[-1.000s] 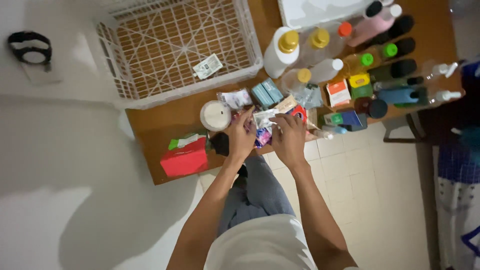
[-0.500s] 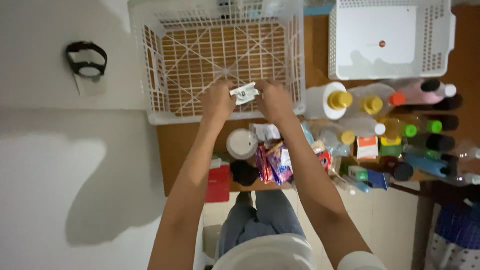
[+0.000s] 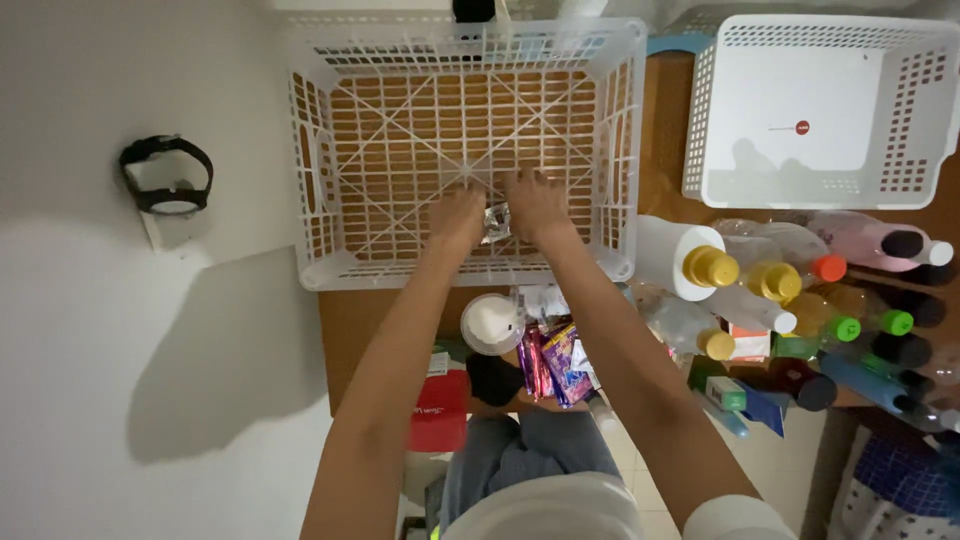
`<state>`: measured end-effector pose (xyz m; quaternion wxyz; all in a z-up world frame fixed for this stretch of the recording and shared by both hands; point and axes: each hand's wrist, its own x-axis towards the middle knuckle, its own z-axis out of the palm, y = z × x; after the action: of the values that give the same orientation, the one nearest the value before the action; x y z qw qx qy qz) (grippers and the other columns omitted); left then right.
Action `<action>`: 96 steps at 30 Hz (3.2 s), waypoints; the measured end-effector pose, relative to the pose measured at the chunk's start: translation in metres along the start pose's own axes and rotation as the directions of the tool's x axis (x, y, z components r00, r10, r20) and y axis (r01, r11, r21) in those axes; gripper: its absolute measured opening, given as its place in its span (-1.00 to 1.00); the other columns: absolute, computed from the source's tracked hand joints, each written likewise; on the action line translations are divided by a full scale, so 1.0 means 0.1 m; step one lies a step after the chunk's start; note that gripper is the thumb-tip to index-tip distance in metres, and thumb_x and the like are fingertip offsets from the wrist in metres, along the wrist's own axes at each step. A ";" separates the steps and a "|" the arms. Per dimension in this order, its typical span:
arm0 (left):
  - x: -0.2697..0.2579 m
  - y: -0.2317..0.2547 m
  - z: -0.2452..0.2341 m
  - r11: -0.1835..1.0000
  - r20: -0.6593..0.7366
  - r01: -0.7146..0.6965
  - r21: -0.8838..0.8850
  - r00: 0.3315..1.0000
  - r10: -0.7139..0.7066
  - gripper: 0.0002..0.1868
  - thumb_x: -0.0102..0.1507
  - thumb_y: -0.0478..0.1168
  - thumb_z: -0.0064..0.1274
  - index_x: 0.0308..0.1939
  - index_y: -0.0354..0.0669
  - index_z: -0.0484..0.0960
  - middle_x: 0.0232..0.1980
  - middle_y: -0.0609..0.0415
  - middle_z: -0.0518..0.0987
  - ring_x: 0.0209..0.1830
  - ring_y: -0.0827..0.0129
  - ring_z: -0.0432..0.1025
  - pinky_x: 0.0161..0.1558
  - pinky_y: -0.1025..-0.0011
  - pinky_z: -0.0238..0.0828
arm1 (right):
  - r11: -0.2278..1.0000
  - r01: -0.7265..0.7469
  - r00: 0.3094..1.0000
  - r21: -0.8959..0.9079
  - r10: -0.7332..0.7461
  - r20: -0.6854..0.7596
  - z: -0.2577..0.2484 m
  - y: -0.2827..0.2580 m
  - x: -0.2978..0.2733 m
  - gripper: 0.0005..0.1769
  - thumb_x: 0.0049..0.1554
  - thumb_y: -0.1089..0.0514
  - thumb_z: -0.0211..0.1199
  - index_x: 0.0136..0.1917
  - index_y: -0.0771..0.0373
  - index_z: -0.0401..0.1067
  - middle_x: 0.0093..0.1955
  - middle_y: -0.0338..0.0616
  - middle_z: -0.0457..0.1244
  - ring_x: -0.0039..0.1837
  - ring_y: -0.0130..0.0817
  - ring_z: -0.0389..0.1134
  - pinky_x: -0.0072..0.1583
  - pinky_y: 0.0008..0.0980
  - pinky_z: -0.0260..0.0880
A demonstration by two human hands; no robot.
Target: The person sorts laundry supplies on a table, picking up small packets and bottles, wiping them with a black cloth, and placing them into a white plastic basket. The person handles multiple items one at a time, including detergent bottles and sachets, and arranges them in the basket.
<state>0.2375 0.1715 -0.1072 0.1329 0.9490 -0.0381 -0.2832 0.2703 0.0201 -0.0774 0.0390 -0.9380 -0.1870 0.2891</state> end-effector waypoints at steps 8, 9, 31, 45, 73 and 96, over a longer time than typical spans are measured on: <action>-0.02 -0.02 0.02 0.999 -0.060 0.021 -0.050 0.998 -0.024 -0.61 0.05 -0.30 0.32 -0.06 -0.26 0.62 -0.03 -0.25 0.62 -0.07 -0.08 0.57 -0.15 0.02 0.55 | 1.000 -0.011 0.999 0.029 0.012 -0.047 0.01 0.07 0.02 -0.30 -0.12 0.25 0.40 0.31 0.24 0.32 0.37 0.15 0.17 0.39 0.17 0.22 0.32 0.16 0.24; -0.02 -0.04 0.05 0.998 -0.128 -0.003 -0.063 0.992 -0.005 -0.57 0.01 -0.30 0.34 -0.06 -0.30 0.61 -0.02 -0.28 0.59 -0.12 -0.09 0.58 -0.20 0.03 0.55 | 0.999 0.020 0.992 0.026 -0.016 -0.127 0.08 0.11 0.05 -0.24 -0.23 0.25 0.44 0.28 0.25 0.35 0.33 0.19 0.21 0.35 0.21 0.26 0.26 0.17 0.28; -2.68 0.86 0.10 0.301 -0.296 -0.266 -0.916 0.954 -0.056 -0.77 0.31 -0.27 0.25 -0.01 -0.32 0.67 -0.15 0.00 0.69 -0.22 0.51 0.54 -0.26 0.53 0.57 | 0.455 0.327 0.671 0.828 0.506 -0.542 0.19 -0.48 -3.19 -0.64 0.23 0.33 0.30 0.27 0.34 0.34 -0.07 -0.13 0.37 -0.11 -0.50 0.40 -0.04 -0.48 0.43; -2.35 1.66 1.58 0.230 -0.070 -0.066 -0.971 0.998 -0.010 -0.58 0.23 -0.40 0.16 0.19 -0.35 0.57 -0.34 0.05 0.67 -0.48 0.50 0.55 -0.46 0.53 0.47 | 0.775 -0.260 0.643 0.576 0.584 -0.495 1.07 0.28 -3.72 -0.63 0.09 0.22 0.25 0.19 0.21 0.51 0.02 0.08 0.41 0.14 0.17 0.36 0.20 0.16 0.26; -2.31 2.48 0.32 0.752 -0.390 -0.176 -0.635 0.914 -0.116 -0.51 0.19 -0.30 0.26 0.19 -0.36 0.56 0.01 -0.28 0.64 0.02 -0.04 0.57 0.07 0.21 0.50 | 0.886 0.057 0.601 0.461 0.338 -0.724 -0.73 1.17 -3.59 -0.63 0.08 0.25 0.40 0.18 0.18 0.50 0.07 -0.07 0.35 0.17 0.02 0.29 0.21 0.00 0.23; -1.50 2.91 -0.68 0.860 -0.585 -0.443 -0.254 0.778 0.229 -0.05 0.04 -0.37 0.32 0.51 -0.15 0.29 0.58 -0.15 0.27 0.60 -0.07 0.17 0.53 0.00 0.12 | 0.918 0.231 0.588 0.322 0.132 -0.798 -1.10 1.43 -3.06 -0.53 0.08 0.20 0.47 0.25 0.20 0.50 0.20 -0.07 0.37 0.27 -0.06 0.35 0.29 -0.07 0.23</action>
<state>0.1500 -0.0705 0.1059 0.3676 0.9225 -0.1163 0.0200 0.1454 -0.2227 0.1493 0.3147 -0.9323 -0.1135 -0.1373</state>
